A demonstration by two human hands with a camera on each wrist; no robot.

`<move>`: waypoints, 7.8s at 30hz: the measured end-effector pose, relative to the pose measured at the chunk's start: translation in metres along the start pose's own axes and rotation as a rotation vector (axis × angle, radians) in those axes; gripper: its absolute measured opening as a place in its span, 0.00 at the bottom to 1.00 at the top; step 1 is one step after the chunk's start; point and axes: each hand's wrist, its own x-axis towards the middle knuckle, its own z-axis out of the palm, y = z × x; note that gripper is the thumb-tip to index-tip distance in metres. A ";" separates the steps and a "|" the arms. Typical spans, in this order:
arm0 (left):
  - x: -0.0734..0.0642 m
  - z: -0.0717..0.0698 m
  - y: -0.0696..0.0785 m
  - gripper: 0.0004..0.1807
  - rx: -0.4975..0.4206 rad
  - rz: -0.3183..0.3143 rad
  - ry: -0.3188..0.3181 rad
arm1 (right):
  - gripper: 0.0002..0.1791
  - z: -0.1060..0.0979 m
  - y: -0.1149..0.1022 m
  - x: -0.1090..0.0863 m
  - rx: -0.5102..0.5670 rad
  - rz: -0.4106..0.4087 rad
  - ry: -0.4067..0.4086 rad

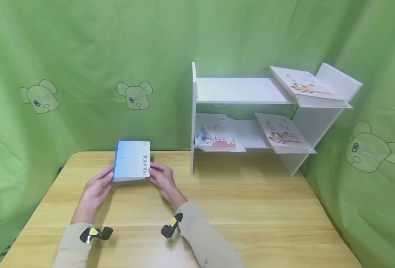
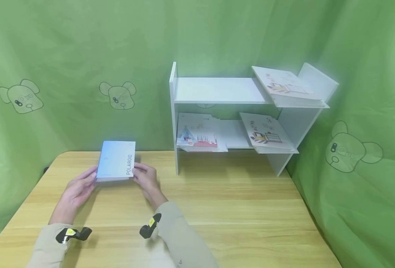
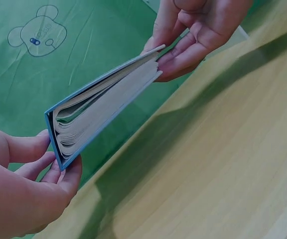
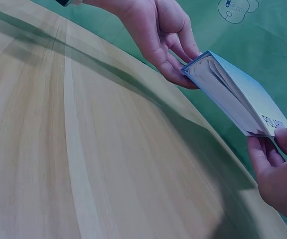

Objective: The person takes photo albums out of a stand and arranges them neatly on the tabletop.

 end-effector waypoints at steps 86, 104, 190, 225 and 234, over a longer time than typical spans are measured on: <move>0.012 -0.018 -0.026 0.26 0.569 0.115 0.193 | 0.20 0.019 0.027 0.010 -0.218 0.006 0.139; -0.002 -0.009 -0.018 0.29 0.629 0.143 0.226 | 0.19 0.010 0.007 0.006 -0.440 -0.072 0.099; -0.075 0.125 -0.047 0.20 0.386 0.444 -0.136 | 0.15 -0.078 -0.125 -0.116 -0.538 -0.487 -0.138; -0.082 0.168 -0.075 0.17 0.419 0.407 -0.266 | 0.18 -0.135 -0.157 -0.143 -0.613 -0.562 -0.028; -0.081 0.177 -0.090 0.18 0.423 0.399 -0.302 | 0.19 -0.145 -0.163 -0.148 -0.631 -0.579 -0.014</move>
